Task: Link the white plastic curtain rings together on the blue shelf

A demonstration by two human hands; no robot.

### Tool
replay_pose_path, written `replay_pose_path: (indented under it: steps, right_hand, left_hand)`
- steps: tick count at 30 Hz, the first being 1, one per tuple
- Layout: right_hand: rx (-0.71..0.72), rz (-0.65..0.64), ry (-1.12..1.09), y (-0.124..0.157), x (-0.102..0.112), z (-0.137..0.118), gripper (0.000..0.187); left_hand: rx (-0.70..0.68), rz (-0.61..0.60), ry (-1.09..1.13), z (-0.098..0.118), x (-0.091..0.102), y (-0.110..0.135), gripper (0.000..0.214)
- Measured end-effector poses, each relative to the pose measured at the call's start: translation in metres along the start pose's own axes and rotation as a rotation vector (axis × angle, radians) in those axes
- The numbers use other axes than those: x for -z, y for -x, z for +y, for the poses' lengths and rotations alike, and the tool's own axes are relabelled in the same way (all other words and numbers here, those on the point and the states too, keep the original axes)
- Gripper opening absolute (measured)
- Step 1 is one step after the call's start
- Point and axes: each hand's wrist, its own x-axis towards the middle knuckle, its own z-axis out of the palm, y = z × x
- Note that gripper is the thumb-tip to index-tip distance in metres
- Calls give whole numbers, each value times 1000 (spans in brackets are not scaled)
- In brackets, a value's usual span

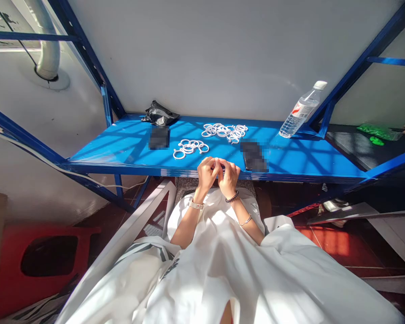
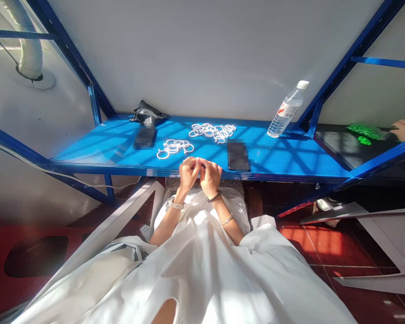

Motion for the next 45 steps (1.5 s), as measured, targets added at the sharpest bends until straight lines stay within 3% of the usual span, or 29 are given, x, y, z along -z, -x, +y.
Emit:
replay_pose_path:
  steps: [25,33,45]
  right_hand:
    - [36,58,2,-1,-1,1,30]
    - [-1,52,-49,-2,2,1,40]
    - [15,112,-20,0,-1,2,32]
  left_hand:
    - [-66,59,10,-4,-4,2,51]
    - [-85,60,-27,-4,-3,1,49]
    - [-14,40,-35,-2,-2,2,52]
